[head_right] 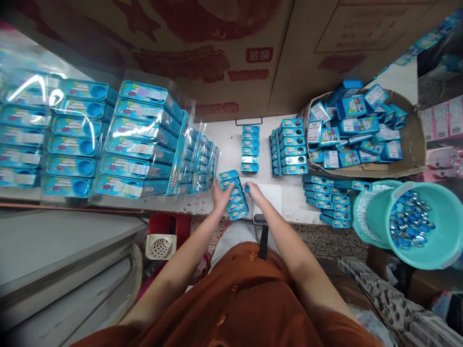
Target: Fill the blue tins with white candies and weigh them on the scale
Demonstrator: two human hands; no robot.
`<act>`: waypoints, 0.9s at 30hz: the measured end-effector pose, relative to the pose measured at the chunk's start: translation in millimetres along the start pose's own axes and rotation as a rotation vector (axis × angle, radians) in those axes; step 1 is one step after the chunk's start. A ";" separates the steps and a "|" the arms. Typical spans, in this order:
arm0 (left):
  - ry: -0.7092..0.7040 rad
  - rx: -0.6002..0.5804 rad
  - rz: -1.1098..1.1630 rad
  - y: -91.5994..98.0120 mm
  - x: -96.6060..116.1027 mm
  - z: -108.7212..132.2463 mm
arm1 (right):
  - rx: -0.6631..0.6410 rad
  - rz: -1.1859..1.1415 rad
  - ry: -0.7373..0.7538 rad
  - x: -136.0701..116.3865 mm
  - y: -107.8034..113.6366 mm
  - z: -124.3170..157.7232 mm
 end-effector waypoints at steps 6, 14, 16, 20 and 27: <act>-0.305 -0.132 0.121 12.2 3.1 59.3 | -0.215 -0.191 0.039 4.1 1.6 42.1; 0.044 -0.460 0.457 3.4 -6.8 61.3 | -0.178 -0.067 0.063 18.5 -7.4 50.4; 0.123 -0.500 0.490 4.0 -8.5 58.8 | -0.201 -0.087 0.076 19.3 -8.3 52.7; 0.216 -0.504 0.485 6.9 -11.6 57.9 | -0.236 -0.115 0.069 19.5 -11.2 57.4; 0.142 -0.260 0.333 -3.9 -5.7 43.4 | -0.021 0.266 0.287 21.1 -15.6 39.1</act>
Point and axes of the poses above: each hand's wrist, its own z-axis away from the middle knuckle, its own y-axis out of the back of the hand, x = y × z, the point moved 1 cm from there along -z, towards the middle knuckle, and after that the axes turned 7 degrees about y, right-handed, at the moved point
